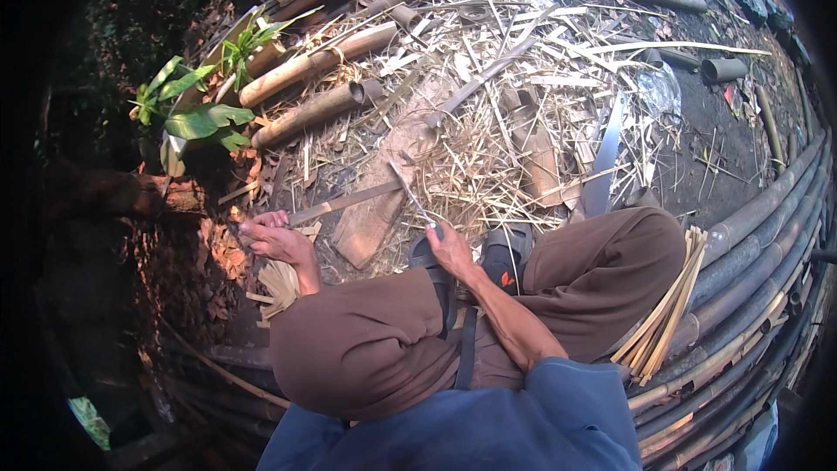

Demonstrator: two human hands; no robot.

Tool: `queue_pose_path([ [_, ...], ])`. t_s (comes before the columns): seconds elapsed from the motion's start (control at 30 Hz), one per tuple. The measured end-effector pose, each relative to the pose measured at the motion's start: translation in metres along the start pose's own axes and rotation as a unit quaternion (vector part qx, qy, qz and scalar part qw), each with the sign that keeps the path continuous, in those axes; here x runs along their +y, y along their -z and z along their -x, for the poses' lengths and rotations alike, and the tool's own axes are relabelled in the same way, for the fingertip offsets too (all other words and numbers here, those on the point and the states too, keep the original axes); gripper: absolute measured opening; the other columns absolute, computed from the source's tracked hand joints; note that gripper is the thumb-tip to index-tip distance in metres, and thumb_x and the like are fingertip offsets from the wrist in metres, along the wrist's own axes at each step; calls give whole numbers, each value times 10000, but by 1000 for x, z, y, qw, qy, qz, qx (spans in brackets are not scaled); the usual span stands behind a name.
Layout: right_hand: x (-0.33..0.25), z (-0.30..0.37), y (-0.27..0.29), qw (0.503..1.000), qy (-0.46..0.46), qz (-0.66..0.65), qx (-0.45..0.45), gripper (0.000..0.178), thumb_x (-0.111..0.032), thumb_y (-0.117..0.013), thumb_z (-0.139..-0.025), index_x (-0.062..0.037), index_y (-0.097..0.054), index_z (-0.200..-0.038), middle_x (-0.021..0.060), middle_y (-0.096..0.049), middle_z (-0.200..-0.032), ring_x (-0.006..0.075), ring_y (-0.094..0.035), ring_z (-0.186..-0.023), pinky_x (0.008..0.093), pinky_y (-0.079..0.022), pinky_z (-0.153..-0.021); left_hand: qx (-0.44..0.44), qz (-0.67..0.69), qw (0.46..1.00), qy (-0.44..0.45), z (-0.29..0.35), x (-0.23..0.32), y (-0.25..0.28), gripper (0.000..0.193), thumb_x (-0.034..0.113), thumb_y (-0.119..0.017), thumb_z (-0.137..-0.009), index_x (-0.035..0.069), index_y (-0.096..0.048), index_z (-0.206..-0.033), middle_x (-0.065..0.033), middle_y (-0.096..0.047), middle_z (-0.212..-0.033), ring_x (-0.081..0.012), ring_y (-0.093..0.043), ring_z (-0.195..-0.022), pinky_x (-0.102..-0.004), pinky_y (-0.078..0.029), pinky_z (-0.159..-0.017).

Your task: The person sits on the ground and uses a machete to split bamboo strips into thinner pieces. They repeatedly pick up bamboo strips, position them on a wooden block, and strike them with the machete to create smaller slivers.

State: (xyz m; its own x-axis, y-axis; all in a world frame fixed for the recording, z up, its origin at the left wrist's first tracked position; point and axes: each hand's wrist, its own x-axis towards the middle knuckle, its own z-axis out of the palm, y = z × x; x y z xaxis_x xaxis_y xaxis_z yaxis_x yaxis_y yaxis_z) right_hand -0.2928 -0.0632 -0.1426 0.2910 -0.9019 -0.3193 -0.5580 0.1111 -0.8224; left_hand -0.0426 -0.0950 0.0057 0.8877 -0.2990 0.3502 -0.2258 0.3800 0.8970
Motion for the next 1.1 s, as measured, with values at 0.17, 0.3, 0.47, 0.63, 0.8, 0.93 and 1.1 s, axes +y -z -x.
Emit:
queue_pose_path([
  [0.17,-73,15,14,991,106,-78,-6,351,-399,-499,-987,-57,-543,-1053,288,-624,-761,503,-609,-750,535,-472,-667,16,-51,998,13,-21,5,10,515,432,-363,-1060,79,-355,-685,2,-367,-610,-119,-363,-544,-270,-360,-521],
  [0.3,-32,8,3,999,11,-19,-27,368,-426,-498,-979,-68,-540,-1053,269,-637,-756,500,-615,-755,549,-469,-676,-7,-23,1000,2,-17,-2,0,520,426,-352,-1063,67,-365,-687,-6,-369,-608,-126,-372,-532,-278,-371,-515],
  [0.47,-65,19,11,996,61,-45,-49,360,-428,-516,-968,-81,-546,-1062,281,-620,-724,486,-621,-758,557,-465,-668,-12,-59,998,-30,-18,0,8,500,423,-372,-1059,69,-354,-706,-7,-370,-604,-127,-375,-531,-280,-372,-517],
  [0.63,16,2,1,999,-25,-16,23,382,-405,-508,-975,-31,-558,-1036,283,-607,-719,491,-613,-758,543,-454,-659,-13,-54,998,-18,1,9,-17,515,425,-374,-1058,77,-339,-680,-8,-366,-601,-129,-372,-531,-275,-375,-518],
  [0.8,-55,21,12,993,97,-72,-4,411,-446,-478,-984,-43,-526,-1053,323,-620,-759,532,-610,-816,577,-469,-714,2,-58,998,-20,-7,4,6,507,416,-371,-1059,71,-354,-689,-7,-359,-599,-128,-375,-532,-269,-370,-510],
  [0.93,-6,6,4,997,-67,18,-17,397,-448,-488,-979,-61,-520,-1063,309,-624,-780,531,-600,-817,578,-465,-711,-20,-22,999,-26,-6,6,-2,501,419,-372,-1058,72,-357,-697,-4,-352,-598,-125,-374,-532,-265,-370,-510],
  [1.1,-13,19,3,1000,-20,18,-11,426,-476,-480,-975,-71,-541,-1093,313,-633,-795,519,-615,-846,578,-468,-729,2,-38,999,-16,-7,-1,8,480,421,-391,-1053,77,-361,-720,-2,-361,-596,-118,-388,-529,-279,-390,-518],
])
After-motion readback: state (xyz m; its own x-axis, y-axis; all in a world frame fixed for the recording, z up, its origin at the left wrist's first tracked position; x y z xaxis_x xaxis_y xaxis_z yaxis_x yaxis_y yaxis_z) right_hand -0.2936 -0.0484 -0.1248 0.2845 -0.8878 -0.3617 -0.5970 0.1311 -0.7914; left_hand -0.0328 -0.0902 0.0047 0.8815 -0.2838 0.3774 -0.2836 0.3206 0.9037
